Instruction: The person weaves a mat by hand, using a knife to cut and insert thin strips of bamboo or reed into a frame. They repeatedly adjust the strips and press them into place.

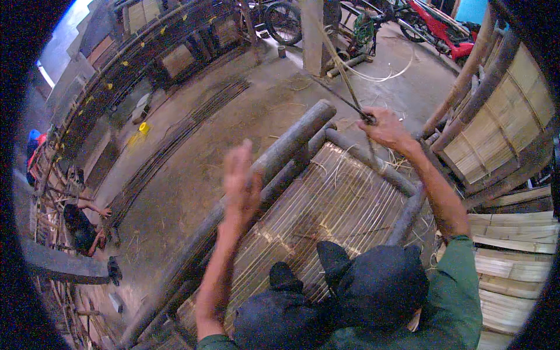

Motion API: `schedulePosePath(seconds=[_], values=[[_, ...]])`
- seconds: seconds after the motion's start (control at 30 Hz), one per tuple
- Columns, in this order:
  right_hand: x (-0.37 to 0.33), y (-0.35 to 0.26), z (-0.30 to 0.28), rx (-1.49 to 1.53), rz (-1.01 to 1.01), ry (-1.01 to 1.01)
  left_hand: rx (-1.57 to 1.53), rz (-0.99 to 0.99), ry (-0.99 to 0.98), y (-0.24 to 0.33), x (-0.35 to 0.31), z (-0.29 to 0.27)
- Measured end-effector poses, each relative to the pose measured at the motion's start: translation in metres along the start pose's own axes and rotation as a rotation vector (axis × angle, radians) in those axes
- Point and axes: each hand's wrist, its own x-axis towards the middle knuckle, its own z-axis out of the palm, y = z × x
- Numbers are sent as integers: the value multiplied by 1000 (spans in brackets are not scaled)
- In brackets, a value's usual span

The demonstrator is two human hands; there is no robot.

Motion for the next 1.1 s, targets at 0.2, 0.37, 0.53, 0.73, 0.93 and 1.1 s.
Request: schedulePosePath(seconds=[0.2, 0.37, 0.53, 0.73, 0.93, 1.1], values=[[-61, 31, -22, -445, -69, -317, 575, 293, 232, 37, 66, -103], [-97, 64, -18, -440, -233, -338, 853, 214, -372, 4, 51, -107], [-107, 90, -18, -428, -363, -273, 312, -5, -669, -72, -7, -87], [-184, 122, -19, -324, -215, -456, 5, -187, -794, -59, -74, 16], [-282, 59, -16, -193, 642, -576, -573, -404, -936, -8, -107, 88], [-292, 11, 4, 23, 559, -182, -1096, -1087, -1029, 36, -97, 100]])
